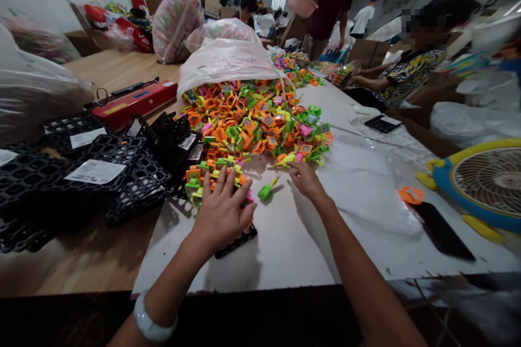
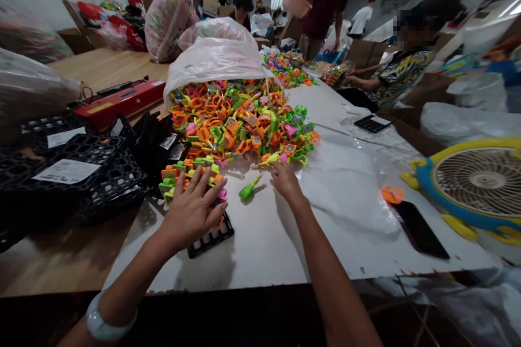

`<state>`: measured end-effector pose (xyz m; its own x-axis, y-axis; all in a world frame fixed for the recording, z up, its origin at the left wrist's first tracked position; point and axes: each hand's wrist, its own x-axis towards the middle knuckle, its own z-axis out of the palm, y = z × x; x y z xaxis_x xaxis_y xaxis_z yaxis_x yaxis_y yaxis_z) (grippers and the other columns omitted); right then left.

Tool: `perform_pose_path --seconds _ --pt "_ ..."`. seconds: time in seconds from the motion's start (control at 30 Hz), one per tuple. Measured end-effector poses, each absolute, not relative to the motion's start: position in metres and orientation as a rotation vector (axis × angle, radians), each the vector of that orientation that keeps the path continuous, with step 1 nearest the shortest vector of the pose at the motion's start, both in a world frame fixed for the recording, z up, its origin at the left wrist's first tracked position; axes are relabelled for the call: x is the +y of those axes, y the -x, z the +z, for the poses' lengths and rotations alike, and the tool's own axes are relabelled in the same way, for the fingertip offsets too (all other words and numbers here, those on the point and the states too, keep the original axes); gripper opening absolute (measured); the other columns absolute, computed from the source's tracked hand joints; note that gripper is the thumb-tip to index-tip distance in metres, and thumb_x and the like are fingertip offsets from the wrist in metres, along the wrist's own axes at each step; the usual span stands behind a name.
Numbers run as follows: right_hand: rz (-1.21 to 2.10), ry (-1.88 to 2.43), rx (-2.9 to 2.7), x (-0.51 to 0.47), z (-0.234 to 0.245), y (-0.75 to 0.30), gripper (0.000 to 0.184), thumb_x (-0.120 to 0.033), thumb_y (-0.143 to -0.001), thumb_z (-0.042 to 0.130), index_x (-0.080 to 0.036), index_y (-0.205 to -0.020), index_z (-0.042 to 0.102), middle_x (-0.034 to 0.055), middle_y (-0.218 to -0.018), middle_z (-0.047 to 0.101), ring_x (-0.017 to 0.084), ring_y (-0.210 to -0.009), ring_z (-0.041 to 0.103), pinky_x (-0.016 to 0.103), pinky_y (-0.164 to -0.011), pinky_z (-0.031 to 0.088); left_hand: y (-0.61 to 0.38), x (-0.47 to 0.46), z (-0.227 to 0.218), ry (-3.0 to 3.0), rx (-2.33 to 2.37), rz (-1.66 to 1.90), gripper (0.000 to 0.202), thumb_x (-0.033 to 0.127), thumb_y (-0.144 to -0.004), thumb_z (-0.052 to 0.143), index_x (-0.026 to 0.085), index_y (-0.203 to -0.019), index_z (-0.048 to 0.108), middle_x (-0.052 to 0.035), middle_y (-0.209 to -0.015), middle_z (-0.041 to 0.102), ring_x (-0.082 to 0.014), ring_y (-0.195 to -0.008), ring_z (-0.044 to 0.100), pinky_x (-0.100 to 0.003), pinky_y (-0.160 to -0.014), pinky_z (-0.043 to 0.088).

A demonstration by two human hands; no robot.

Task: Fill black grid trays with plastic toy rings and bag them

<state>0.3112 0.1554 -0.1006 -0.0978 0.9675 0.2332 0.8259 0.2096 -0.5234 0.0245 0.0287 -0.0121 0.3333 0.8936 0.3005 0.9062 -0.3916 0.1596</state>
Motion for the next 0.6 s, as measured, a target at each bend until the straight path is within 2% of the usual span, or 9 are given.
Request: perform_pose_path --seconds 0.07,0.23,0.3,0.37,0.43,0.5,0.6 --pt "0.318 1.548 -2.100 0.148 -0.096 -0.306 0.041 -0.006 -0.077 0.054 -0.018 -0.115 0.067 0.0117 -0.112 0.063 0.023 -0.098 0.062 0.037 -0.087 0.052 -0.024 0.029 -0.013 2.528 -1.712 -0.540 0.051 0.055 -0.096 0.041 0.031 -0.139 0.052 -0.0148 -0.154 0.040 -0.0361 -0.147 0.026 -0.067 -0.116 0.016" --pt "0.074 1.494 -2.142 0.115 -0.085 -0.278 0.047 -0.001 -0.079 0.045 -0.016 -0.120 0.062 0.0129 -0.113 0.059 0.025 -0.106 0.057 0.038 -0.092 0.048 -0.024 0.028 -0.013 2.526 -1.699 -0.562 0.049 0.052 -0.095 0.045 0.035 -0.141 0.050 -0.0133 -0.154 0.040 -0.0359 -0.147 0.027 -0.066 -0.116 0.017" --pt "-0.010 1.504 -2.201 0.099 -0.082 -0.266 0.039 -0.004 -0.083 0.046 -0.016 -0.117 0.063 0.0131 -0.109 0.060 0.026 -0.103 0.056 0.039 -0.091 0.046 -0.025 0.029 -0.012 2.545 -1.683 -0.568 0.048 0.050 -0.095 0.047 0.039 -0.142 0.047 -0.0118 -0.155 0.039 -0.0364 -0.147 0.027 -0.068 -0.115 0.017" --pt "-0.011 1.520 -2.342 0.084 -0.081 -0.257 0.023 -0.013 -0.086 0.052 -0.017 -0.104 0.066 0.0124 -0.102 0.063 0.027 -0.096 0.056 0.039 -0.085 0.046 -0.025 0.029 -0.011 2.558 -1.678 -0.576 0.047 0.050 -0.095 0.048 0.043 -0.141 0.047 -0.0099 -0.155 0.039 -0.0373 -0.147 0.027 -0.070 -0.114 0.017" --pt "0.047 1.598 -2.391 0.073 -0.083 -0.252 0.009 -0.019 -0.086 0.056 -0.018 -0.088 0.065 0.0111 -0.091 0.063 0.026 -0.087 0.056 0.037 -0.078 0.045 -0.024 0.029 -0.011 2.568 -1.688 -0.584 0.043 0.049 -0.095 0.048 0.045 -0.138 0.050 -0.0075 -0.155 0.040 -0.0377 -0.146 0.028 -0.071 -0.113 0.016" --pt "0.163 1.680 -2.288 0.064 -0.084 -0.252 0.009 -0.021 -0.086 0.056 -0.020 -0.078 0.061 0.0091 -0.084 0.063 0.024 -0.083 0.056 0.035 -0.074 0.044 -0.024 0.029 -0.011 2.584 -1.686 -0.586 0.039 0.047 -0.095 0.048 0.046 -0.134 0.054 -0.0054 -0.156 0.040 -0.0377 -0.146 0.027 -0.071 -0.114 0.014" --pt "0.589 1.688 -1.951 0.051 -0.083 -0.250 0.011 -0.031 -0.086 0.056 -0.021 -0.082 0.059 0.0049 -0.080 0.065 0.021 -0.076 0.060 0.032 -0.070 0.045 -0.023 0.029 -0.011 2.611 -1.664 -0.585 0.038 0.048 -0.095 0.048 0.044 -0.131 0.057 -0.0057 -0.156 0.039 -0.0383 -0.147 0.026 -0.071 -0.114 0.013"
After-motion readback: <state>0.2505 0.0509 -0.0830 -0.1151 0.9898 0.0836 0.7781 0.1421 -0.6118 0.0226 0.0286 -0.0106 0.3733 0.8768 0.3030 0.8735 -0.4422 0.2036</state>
